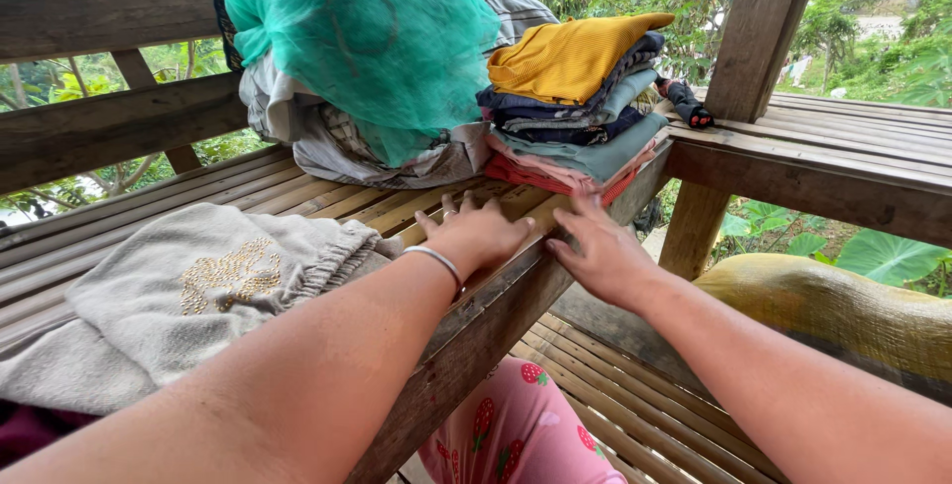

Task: The person picks up several garments from a pile on a bamboo bench, smoothing and folding each one by hand before placing it into a separate stack.

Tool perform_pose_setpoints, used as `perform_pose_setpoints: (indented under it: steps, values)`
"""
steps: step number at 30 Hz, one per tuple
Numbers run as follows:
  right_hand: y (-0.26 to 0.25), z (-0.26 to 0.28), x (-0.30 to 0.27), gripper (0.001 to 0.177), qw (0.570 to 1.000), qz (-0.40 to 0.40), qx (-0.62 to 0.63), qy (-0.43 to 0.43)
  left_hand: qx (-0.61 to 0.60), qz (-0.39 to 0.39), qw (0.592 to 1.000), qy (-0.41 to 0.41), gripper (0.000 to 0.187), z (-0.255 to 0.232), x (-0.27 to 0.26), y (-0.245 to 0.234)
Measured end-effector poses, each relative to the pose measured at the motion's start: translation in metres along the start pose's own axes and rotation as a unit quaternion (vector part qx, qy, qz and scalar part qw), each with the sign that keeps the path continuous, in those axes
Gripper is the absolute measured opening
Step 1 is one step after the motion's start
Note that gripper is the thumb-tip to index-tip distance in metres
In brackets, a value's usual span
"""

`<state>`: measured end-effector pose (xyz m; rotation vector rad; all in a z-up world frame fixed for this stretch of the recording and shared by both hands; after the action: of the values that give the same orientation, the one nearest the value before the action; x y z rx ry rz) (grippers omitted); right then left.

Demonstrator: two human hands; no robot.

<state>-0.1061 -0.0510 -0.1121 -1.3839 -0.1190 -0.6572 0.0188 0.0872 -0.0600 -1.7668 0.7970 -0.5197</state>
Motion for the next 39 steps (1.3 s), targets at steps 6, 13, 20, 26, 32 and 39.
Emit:
perform_pose_setpoints:
  steps: [6,13,20,26,32,39]
  values:
    - [0.013,-0.004,-0.003,0.074,0.998,0.023,0.054,-0.013,0.033,-0.049,0.998,0.030,0.073,0.010,0.001,0.006]
    - [0.010,0.000,-0.004,0.086,0.993,0.110,0.037,-0.006,0.043,-0.054,0.997,0.017,0.072,0.009,0.000,0.008]
    - [0.002,-0.001,-0.005,0.085,0.986,0.143,0.081,-0.013,0.040,-0.066,0.997,0.025,0.073,0.009,0.001,0.008]
    - [0.005,-0.007,-0.004,0.079,0.984,0.150,0.096,-0.009,0.025,-0.072,0.996,0.038,0.070,0.010,-0.003,0.006]
    - [0.018,-0.020,0.001,0.071,0.982,0.156,0.108,-0.008,0.039,-0.061,0.996,0.048,0.070,0.009,-0.004,0.011]
    - [0.024,-0.031,0.013,0.065,0.981,0.163,0.105,-0.004,0.037,-0.050,0.996,0.064,0.070,0.011,-0.012,0.017]
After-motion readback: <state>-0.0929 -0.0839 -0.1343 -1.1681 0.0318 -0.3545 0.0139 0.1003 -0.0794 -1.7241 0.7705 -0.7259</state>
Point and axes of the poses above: each hand's wrist, its own x-axis towards the middle knuckle, its own y-axis out of the palm, z = x × y, the point moved 4 cm from there along x, towards the middle knuckle
